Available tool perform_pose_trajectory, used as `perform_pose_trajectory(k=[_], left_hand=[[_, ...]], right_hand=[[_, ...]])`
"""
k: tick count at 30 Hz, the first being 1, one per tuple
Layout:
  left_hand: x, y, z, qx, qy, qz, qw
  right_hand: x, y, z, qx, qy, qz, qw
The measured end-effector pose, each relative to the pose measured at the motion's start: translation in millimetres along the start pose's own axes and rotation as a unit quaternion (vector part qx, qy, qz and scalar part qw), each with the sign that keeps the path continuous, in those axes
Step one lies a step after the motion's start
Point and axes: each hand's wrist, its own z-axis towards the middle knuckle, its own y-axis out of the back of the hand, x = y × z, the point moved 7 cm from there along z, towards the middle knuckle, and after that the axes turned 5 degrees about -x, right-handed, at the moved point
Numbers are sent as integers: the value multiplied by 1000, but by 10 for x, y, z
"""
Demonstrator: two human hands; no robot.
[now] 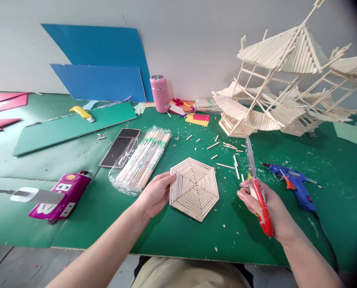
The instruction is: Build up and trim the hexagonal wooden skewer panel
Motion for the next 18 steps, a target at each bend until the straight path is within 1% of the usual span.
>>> perform_pose_trajectory(k=[2,4,5,7,9,10,11,13,15,16,17,18], left_hand=[[-32,-19,-13,3,-16,19,1000],[-77,-33,-44,7,-39,34,999],[-109,-20,-65,-1,-59,54,997],[-180,45,-115,-36,-111,132,984],[-253,128,-179,-77,-177,250,949],[-286,157,-215,-87,-215,302,925],[-319,176,-256,-93,-258,348,896],[-338,208,-324,-95,-321,408,849],[-312,217,-365,-89,-360,449,813],[-301,192,-392,-81,-390,462,792],[-276,132,-419,-58,-422,480,767],[-222,43,-436,-20,-444,507,738]], right_hand=[[65,34,6,-16,33,-64,997],[126,66,21,-25,79,-173,982],[148,85,34,-33,103,-237,965],[176,132,66,-63,149,-362,918],[183,163,99,-87,190,-445,871],[178,173,115,-93,205,-468,855],[167,180,131,-93,215,-483,844],[140,198,158,-90,219,-493,837],[123,215,176,-90,212,-494,838],[121,219,181,-91,207,-493,841],[119,218,185,-91,201,-490,843],[116,212,188,-90,196,-487,846]])
